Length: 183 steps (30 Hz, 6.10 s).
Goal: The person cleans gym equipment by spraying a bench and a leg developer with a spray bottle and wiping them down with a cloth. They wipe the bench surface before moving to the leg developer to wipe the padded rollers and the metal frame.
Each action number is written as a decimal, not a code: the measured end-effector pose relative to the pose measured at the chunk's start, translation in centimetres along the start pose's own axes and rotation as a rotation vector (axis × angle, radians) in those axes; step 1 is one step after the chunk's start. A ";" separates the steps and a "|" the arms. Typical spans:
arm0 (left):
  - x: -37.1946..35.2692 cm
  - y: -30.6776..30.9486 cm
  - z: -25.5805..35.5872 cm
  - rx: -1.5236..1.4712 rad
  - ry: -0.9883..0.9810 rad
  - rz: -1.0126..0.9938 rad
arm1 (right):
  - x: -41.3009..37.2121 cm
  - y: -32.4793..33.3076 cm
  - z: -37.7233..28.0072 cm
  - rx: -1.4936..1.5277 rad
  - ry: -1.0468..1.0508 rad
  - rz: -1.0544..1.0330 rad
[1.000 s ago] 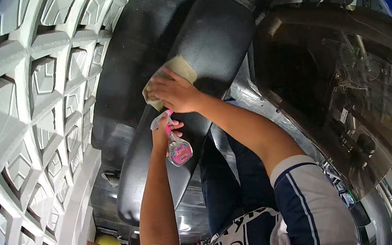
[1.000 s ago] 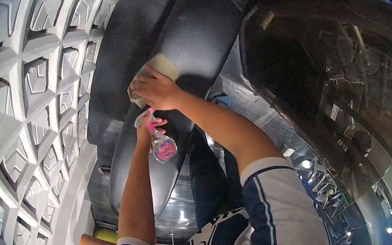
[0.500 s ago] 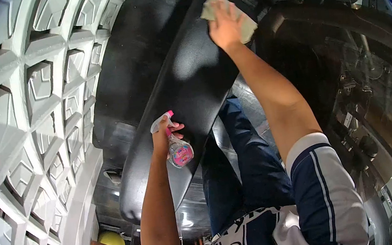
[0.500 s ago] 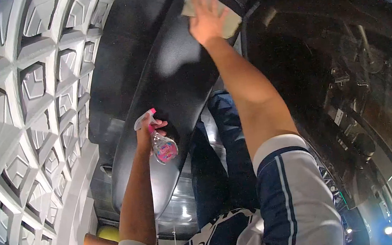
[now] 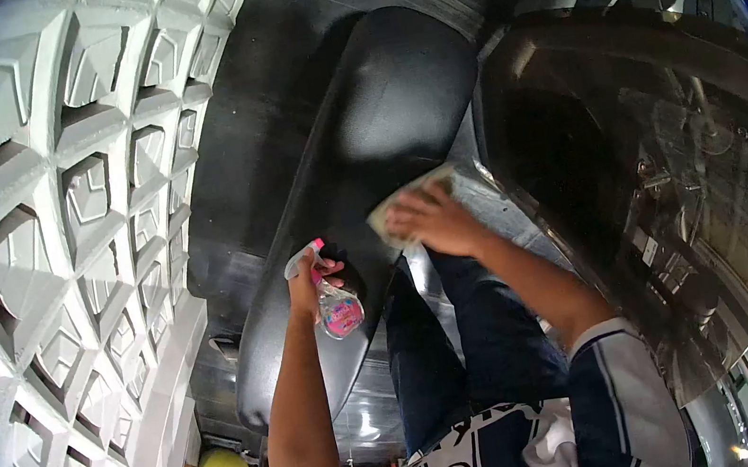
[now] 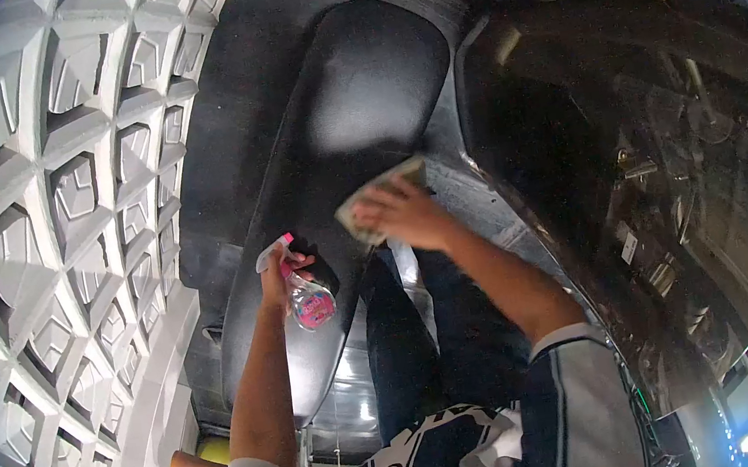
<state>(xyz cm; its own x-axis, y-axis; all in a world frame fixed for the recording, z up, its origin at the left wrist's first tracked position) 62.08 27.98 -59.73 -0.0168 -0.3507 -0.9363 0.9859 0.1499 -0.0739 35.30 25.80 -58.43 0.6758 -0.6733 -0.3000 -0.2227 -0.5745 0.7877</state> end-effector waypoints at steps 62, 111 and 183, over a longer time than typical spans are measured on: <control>-7.0 12.9 -4.7 -0.048 -0.090 0.036 | 2.3 -4.6 -15.2 0.021 -0.184 -0.083; -6.6 13.2 -4.8 0.002 0.023 0.062 | 6.2 7.3 7.1 -0.140 -0.577 0.555; -18.4 27.2 -24.1 -0.453 -0.092 0.308 | 3.4 -11.3 -30.2 -0.194 0.130 -0.023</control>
<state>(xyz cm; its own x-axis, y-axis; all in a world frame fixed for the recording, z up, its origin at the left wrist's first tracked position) 85.23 60.82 -52.81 0.2958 -0.3036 -0.9057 0.7723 0.6340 0.0397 61.37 44.04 -52.15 0.7668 -0.5883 -0.2569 -0.0758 -0.4803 0.8738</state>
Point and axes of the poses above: each hand's wrist, its own x-axis towards the middle knuckle, its own y-axis out of the back of the hand, z = x × y, the point moved 7 cm from there along x, towards the middle knuckle, and after that the axes turned 1 degree about -x, right-handed, at the moved point
